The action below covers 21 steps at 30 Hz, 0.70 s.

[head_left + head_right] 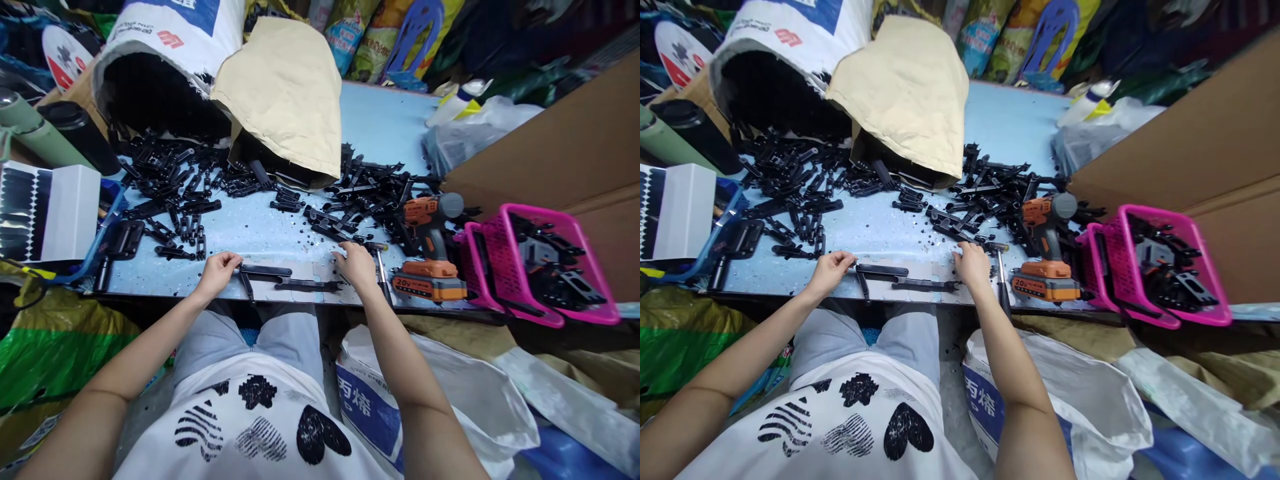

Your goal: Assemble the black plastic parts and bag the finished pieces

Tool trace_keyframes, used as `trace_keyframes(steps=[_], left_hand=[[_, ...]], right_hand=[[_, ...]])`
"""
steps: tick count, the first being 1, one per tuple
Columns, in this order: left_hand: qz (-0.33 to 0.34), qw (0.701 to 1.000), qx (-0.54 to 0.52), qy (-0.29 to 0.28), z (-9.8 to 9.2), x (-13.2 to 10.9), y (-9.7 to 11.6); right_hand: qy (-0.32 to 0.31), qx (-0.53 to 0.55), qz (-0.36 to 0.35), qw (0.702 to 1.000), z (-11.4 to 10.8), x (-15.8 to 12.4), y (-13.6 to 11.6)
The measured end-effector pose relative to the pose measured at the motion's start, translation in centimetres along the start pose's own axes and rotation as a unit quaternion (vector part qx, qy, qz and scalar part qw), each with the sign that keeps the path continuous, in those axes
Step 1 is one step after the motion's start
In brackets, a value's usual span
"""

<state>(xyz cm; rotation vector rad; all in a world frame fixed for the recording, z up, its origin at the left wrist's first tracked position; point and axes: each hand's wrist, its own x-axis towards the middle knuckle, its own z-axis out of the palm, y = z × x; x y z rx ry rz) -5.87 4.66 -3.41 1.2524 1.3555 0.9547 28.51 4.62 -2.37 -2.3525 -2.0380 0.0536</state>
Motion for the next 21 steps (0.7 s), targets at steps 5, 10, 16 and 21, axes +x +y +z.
trace_keyframes(steps=[5, 10, 16, 21], left_hand=[[-0.001, 0.999, 0.026, -0.039, 0.1, 0.1, -0.6], [0.042, 0.994, 0.098, -0.025, 0.3, -0.5, -0.4], [0.051, 0.98, 0.191, -0.023, -0.3, -0.5, 0.2], [0.039, 0.984, 0.169, -0.036, -0.1, -1.1, 0.0]], right_hand=[[0.0, 0.027, -0.02, 0.999, 0.0, 0.0, 0.8], [-0.021, -0.017, -0.052, 0.998, 0.9, -0.2, 1.3], [0.001, -0.015, -0.055, 0.998, 0.9, 0.3, 1.2], [-0.036, 0.295, -0.133, 0.945, -1.3, -0.8, -2.8]])
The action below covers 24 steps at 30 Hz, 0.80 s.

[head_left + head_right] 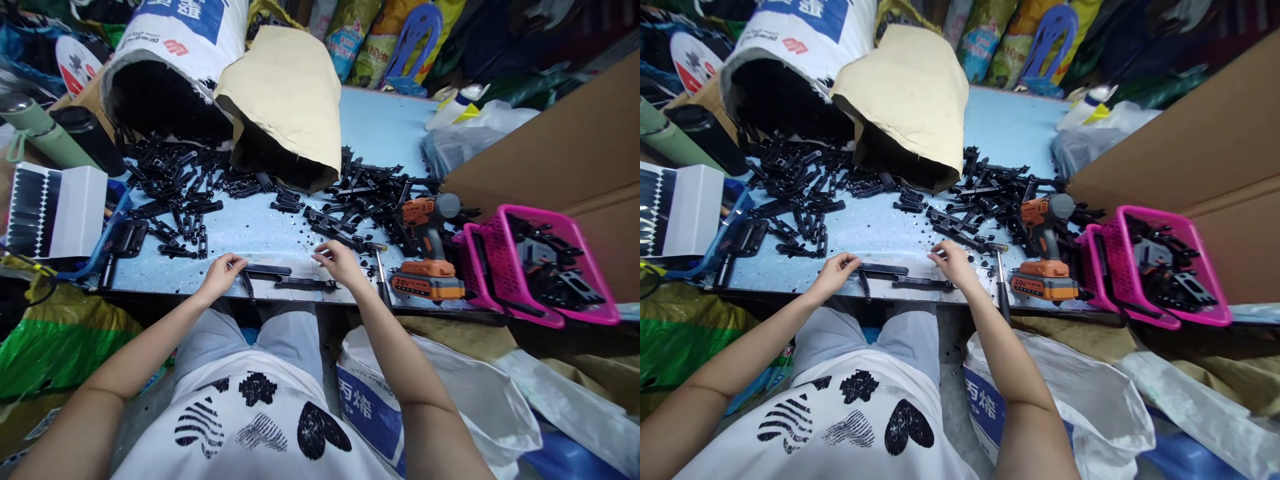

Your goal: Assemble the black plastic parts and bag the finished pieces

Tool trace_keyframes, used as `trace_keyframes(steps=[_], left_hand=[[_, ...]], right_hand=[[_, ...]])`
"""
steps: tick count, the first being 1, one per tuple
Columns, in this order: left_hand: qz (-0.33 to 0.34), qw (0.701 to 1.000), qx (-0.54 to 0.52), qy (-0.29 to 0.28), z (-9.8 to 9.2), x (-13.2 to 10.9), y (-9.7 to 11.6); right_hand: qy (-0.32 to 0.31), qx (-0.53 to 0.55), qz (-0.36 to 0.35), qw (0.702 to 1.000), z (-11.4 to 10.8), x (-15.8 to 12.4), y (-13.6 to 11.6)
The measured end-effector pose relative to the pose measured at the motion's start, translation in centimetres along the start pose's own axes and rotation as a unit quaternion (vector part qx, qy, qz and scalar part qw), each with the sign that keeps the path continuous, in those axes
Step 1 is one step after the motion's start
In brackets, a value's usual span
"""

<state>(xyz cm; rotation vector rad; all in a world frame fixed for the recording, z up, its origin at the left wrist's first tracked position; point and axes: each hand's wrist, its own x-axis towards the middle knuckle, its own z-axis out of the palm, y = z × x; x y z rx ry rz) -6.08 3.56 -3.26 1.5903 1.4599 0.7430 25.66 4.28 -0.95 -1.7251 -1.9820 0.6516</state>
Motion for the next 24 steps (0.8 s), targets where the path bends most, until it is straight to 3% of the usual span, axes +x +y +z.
trace_keyframes(steps=[2, 4, 12, 16, 19, 21, 24], left_hand=[[0.003, 1.0, -0.002, 0.021, 0.4, -0.3, 0.0], [0.004, 0.999, -0.003, 0.035, 0.7, -0.5, -0.1], [0.012, 0.997, -0.018, 0.071, 1.3, -1.2, -0.2], [0.013, 0.993, 0.022, 0.113, 1.2, -2.9, 0.1], [0.027, 0.991, 0.102, 0.08, 1.3, -4.4, 0.3], [0.026, 0.985, 0.167, 0.047, 1.5, -5.2, 0.6], [-0.001, 0.964, 0.265, 0.009, 2.1, -5.8, 1.5]], right_hand=[[-0.053, 0.074, -0.033, 0.995, 0.5, -0.1, -2.2], [-0.092, 0.064, -0.045, 0.993, 1.0, -0.1, -4.0], [-0.147, -0.207, -0.09, 0.963, 2.1, -0.2, -7.1], [-0.085, -0.187, -0.138, 0.969, 4.3, -1.7, -5.0], [-0.016, -0.102, -0.206, 0.973, 5.6, -2.9, -2.0], [-0.003, -0.063, -0.236, 0.97, 5.8, -3.5, -0.5], [-0.003, -0.065, -0.248, 0.967, 5.3, -3.7, -0.3]])
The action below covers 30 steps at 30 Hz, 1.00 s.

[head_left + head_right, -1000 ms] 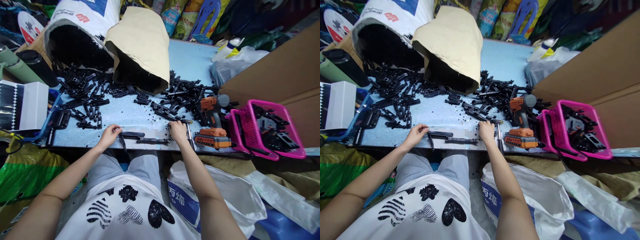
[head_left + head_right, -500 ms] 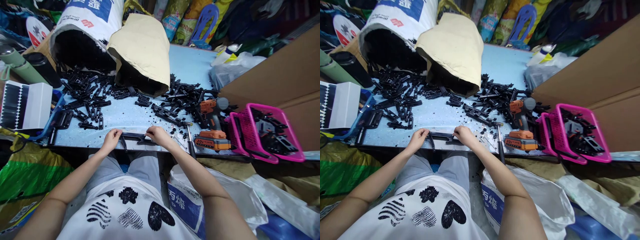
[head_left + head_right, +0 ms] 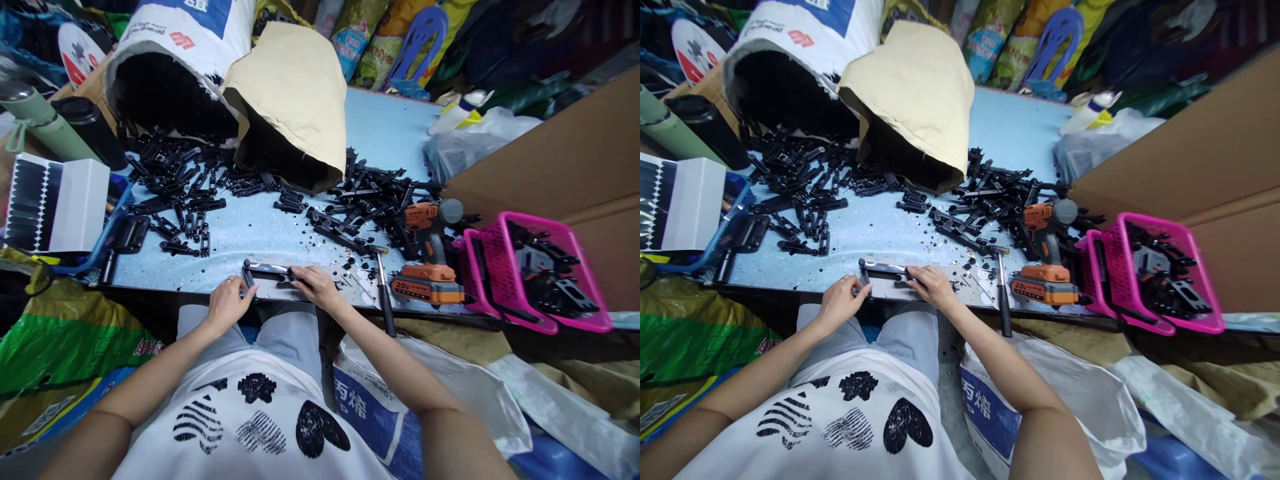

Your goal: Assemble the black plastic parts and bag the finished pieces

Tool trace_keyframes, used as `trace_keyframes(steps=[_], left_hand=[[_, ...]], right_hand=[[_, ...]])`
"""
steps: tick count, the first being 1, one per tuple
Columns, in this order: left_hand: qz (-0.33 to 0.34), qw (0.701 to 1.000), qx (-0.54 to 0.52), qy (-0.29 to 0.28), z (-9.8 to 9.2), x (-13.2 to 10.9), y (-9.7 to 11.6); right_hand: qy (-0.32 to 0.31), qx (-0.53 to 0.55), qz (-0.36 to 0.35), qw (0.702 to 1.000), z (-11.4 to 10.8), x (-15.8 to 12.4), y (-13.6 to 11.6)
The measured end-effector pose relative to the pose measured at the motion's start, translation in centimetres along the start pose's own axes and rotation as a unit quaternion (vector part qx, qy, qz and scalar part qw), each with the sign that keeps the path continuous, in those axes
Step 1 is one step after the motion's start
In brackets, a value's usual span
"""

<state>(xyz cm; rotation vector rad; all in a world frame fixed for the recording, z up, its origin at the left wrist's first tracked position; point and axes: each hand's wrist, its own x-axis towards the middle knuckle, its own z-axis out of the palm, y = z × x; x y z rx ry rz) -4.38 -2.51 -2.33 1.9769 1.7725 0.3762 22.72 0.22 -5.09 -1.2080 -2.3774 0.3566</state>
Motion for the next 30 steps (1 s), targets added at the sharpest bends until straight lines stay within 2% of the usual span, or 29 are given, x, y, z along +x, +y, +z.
trace_keyframes(steps=[3, 5, 8, 10, 13, 17, 20, 25, 30], left_hand=[[-0.026, 0.997, 0.065, -0.032, 0.2, -0.2, 1.1], [-0.035, 0.994, 0.093, -0.045, 0.3, -0.1, 1.5], [-0.039, 0.99, 0.123, -0.06, 0.6, 0.0, 1.8], [-0.041, 0.988, 0.128, -0.07, 0.8, 0.2, 2.0], [-0.054, 0.989, 0.12, -0.066, 1.1, 0.5, 2.2], [-0.063, 0.989, 0.114, -0.063, 1.5, 0.9, 2.2], [-0.048, 0.991, 0.104, -0.068, 1.6, 0.8, 1.9], [-0.026, 0.994, 0.086, -0.056, 1.7, 0.1, 1.7], [-0.023, 0.995, 0.091, -0.04, 2.1, 0.0, 1.8]], right_hand=[[0.016, -0.038, 0.003, 0.999, -0.1, 1.9, -1.9], [0.016, -0.03, -0.03, 0.999, 0.6, 3.9, -3.7], [-0.038, -0.003, -0.092, 0.995, 2.3, 6.5, -5.6], [-0.061, -0.002, -0.096, 0.994, 3.3, 7.1, -5.8], [-0.051, -0.006, -0.128, 0.99, 4.0, 6.8, -5.1], [-0.087, -0.043, -0.224, 0.97, 3.9, 7.1, -4.6], [-0.134, -0.063, -0.246, 0.958, 3.2, 8.4, -4.9], [-0.154, -0.075, -0.191, 0.966, 2.3, 11.5, -6.5], [-0.173, -0.127, -0.09, 0.973, 5.1, 15.7, -9.0]])
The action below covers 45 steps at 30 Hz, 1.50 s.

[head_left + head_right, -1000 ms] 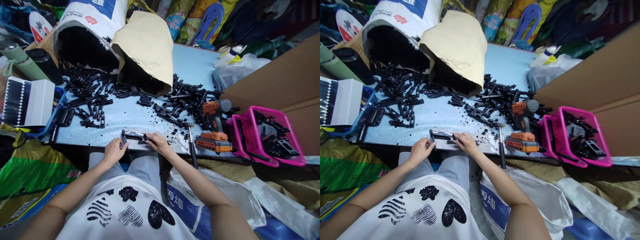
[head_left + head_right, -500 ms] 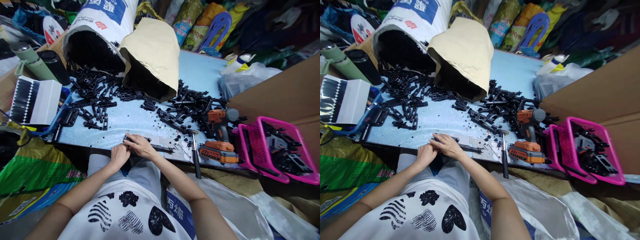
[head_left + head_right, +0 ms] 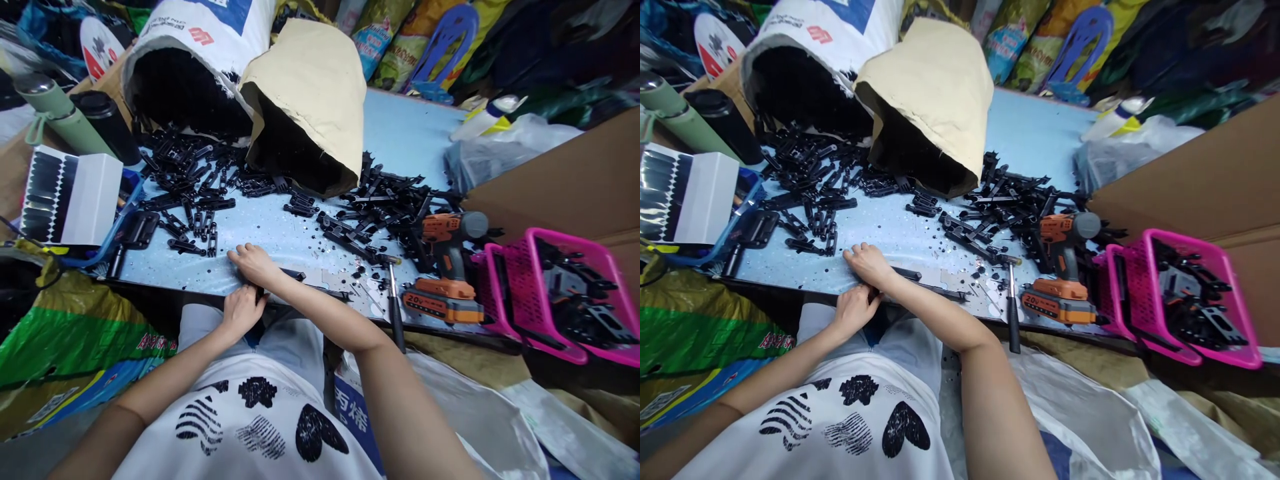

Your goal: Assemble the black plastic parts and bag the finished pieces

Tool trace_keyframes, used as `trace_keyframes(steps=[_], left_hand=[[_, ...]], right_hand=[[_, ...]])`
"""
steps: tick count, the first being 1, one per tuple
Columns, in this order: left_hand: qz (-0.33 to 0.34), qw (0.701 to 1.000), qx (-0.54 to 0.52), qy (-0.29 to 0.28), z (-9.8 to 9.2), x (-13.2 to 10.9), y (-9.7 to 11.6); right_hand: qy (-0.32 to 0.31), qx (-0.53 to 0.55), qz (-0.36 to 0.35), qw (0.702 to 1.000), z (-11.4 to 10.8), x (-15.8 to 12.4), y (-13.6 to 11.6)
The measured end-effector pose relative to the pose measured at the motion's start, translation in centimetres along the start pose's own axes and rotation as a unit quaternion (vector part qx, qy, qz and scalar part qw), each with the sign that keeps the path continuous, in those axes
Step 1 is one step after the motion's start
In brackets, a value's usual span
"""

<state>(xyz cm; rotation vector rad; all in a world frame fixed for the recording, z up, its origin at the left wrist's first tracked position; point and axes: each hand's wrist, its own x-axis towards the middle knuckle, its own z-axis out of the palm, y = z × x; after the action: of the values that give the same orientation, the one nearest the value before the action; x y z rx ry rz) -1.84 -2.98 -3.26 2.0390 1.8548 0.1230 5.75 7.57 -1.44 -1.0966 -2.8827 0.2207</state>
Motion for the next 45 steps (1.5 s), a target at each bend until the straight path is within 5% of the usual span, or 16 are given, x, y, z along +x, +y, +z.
trace_keyframes(steps=[3, 5, 10, 18, 23, 28, 35, 45], left_hand=[[0.004, 1.0, 0.0, -0.001, 0.0, 0.0, 0.0], [0.007, 1.0, 0.003, -0.002, 0.0, -0.1, -0.1], [0.011, 1.0, 0.001, 0.002, 0.0, -0.1, -0.2], [0.012, 1.0, 0.007, -0.004, -0.2, -0.2, 0.0], [0.008, 1.0, 0.005, -0.002, -0.3, -0.1, 0.0], [0.002, 1.0, -0.002, 0.001, 0.3, 0.1, 0.0], [0.001, 0.999, -0.008, 0.031, 2.1, 1.2, 1.0], [0.053, 0.998, 0.026, 0.038, 1.5, 1.9, -0.5]], right_hand=[[-0.002, 0.078, 0.039, 0.996, 0.2, 1.6, 0.6], [0.06, 0.156, 0.082, 0.983, 0.1, 0.9, 1.8], [0.253, 0.374, 0.166, 0.877, 0.5, -3.3, 3.6], [0.342, 0.419, 0.168, 0.824, 3.1, -4.3, 1.6], [0.338, 0.359, 0.139, 0.859, 3.4, -4.7, 1.5], [0.229, 0.301, 0.055, 0.924, 2.9, -6.7, 1.9], [0.184, 0.309, 0.059, 0.931, 2.9, -8.5, 2.2], [0.183, 0.174, 0.073, 0.965, 3.8, -8.7, 1.5]])
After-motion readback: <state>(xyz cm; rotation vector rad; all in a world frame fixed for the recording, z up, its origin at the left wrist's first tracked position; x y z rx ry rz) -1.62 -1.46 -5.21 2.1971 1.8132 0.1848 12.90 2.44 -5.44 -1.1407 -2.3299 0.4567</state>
